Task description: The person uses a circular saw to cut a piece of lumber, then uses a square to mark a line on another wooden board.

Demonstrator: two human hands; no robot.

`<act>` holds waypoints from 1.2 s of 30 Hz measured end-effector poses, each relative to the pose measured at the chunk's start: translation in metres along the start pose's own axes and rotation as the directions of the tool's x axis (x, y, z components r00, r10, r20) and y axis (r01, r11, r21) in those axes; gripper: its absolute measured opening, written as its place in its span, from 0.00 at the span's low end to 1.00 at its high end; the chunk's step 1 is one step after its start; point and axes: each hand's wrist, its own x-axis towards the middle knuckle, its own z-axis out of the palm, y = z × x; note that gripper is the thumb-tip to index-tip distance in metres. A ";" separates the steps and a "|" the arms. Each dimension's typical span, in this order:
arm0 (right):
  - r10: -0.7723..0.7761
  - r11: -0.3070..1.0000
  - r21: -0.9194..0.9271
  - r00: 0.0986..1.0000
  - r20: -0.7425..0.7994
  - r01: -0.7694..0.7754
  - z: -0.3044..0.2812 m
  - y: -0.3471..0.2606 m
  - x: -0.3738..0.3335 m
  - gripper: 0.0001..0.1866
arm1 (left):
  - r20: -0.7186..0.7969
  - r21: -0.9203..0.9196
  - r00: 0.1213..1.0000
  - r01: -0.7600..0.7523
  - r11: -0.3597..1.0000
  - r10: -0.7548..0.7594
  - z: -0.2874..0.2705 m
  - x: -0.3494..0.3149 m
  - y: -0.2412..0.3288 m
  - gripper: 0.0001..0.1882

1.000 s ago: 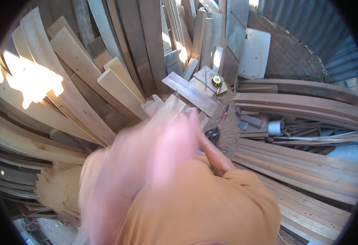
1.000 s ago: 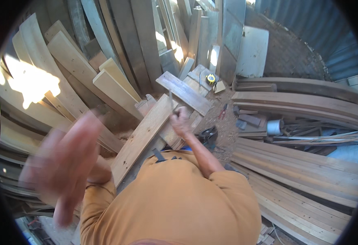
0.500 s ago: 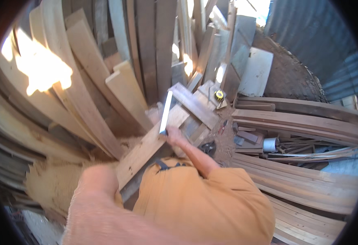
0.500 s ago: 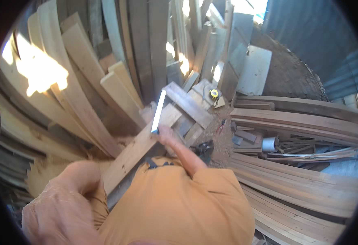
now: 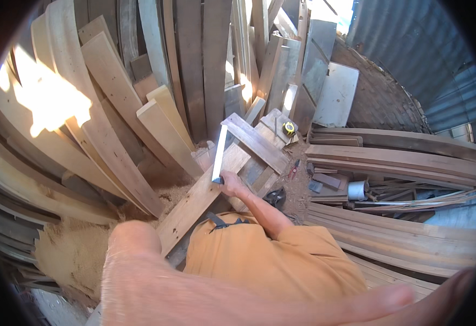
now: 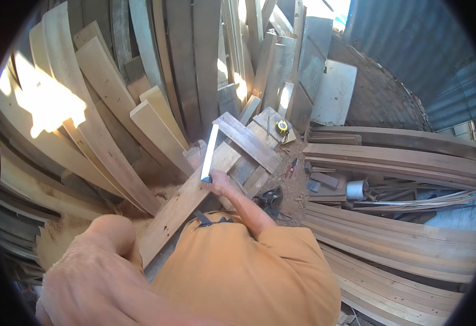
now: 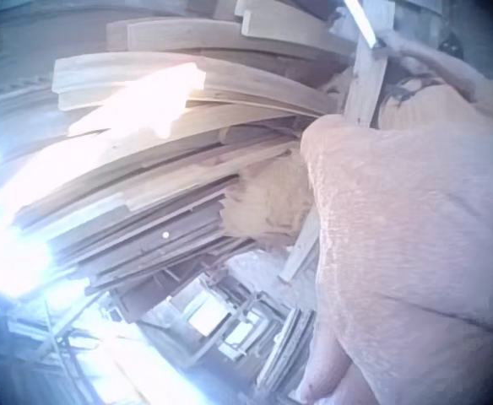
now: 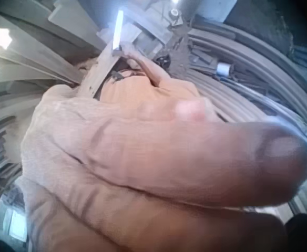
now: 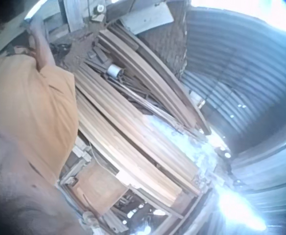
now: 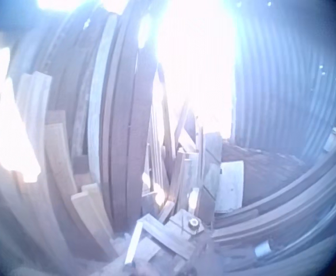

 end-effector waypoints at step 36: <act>-0.066 0.970 -0.222 0.990 0.128 0.093 0.005 0.018 0.011 0.20 | 0.140 0.349 0.278 0.884 0.311 -0.950 0.420 -0.189 -0.330 0.73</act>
